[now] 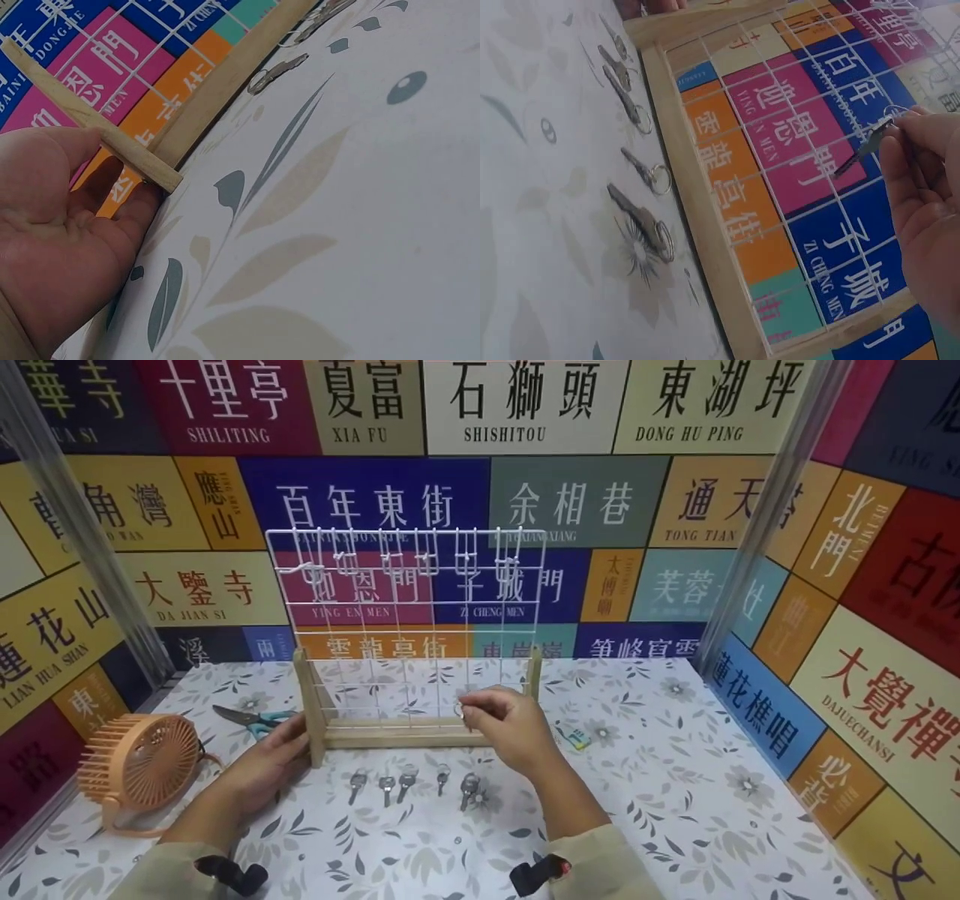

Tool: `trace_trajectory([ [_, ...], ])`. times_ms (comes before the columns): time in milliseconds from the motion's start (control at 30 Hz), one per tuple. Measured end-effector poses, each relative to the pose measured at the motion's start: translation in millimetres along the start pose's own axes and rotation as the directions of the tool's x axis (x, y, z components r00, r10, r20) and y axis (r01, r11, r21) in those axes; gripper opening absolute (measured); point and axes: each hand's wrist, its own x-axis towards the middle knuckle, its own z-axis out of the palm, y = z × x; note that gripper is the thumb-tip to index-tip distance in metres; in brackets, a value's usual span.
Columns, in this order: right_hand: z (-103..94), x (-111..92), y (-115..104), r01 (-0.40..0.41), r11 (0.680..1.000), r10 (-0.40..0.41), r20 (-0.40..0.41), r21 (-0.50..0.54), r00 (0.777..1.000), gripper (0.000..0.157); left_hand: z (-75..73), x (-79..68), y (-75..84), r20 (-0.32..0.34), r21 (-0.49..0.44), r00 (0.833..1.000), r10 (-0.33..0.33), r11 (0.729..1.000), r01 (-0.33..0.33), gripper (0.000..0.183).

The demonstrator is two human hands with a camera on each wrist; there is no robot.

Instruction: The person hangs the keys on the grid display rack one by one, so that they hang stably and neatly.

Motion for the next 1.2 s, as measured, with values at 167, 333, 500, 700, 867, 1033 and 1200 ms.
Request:
trace_trajectory([
  [167, 11.2, 5.8, -17.0, 0.019, 0.996, -0.021, 0.026, 0.09, 0.999, 0.024, 1.4, -0.3, -0.1, -0.01, 0.018, 1.0, -0.014, 1.0, 0.014, 0.058],
  [333, 26.4, 14.6, -42.5, 0.044, 0.982, -0.052, 0.035, 0.183, 0.998, 0.024, 2.3, -1.2, 0.1, -0.01, 0.024, 1.0, -0.005, 1.0, 0.005, 0.059],
  [500, 48.7, 26.1, -72.2, 0.052, 0.959, -0.067, 0.046, 0.279, 0.997, 0.025, 1.6, -3.5, -0.1, 0.002, 0.02, 1.0, 0.021, 1.0, -0.021, 0.059],
  [700, 75.8, 46.6, -104.9, 0.039, 0.928, -0.067, 0.063, 0.371, 0.996, 0.025, -0.6, -4.3, 1.1, 0.0, 0.032, 1.0, 0.006, 0.999, -0.006, 0.058],
  [867, 97.6, 60.7, -130.5, 0.042, 0.885, -0.086, 0.075, 0.464, 0.993, 0.026, -0.5, -3.3, 1.1, -0.01, 0.042, 1.0, -0.016, 0.999, 0.017, 0.057],
  [1033, 114.4, 70.8, -152.6, 0.035, 0.853, -0.098, 0.095, 0.52, 0.991, 0.024, 2.1, -1.2, 2.3, -0.031, 0.03, 0.998, -0.058, 0.998, 0.059, 0.055],
  [1200, 125.5, 82.9, -171.6, 0.039, 0.83, -0.109, 0.093, 0.556, 0.99, 0.026, 1.1, -2.3, 3.6, -0.037, 0.016, 0.997, -0.061, 0.998, 0.062, 0.055],
])
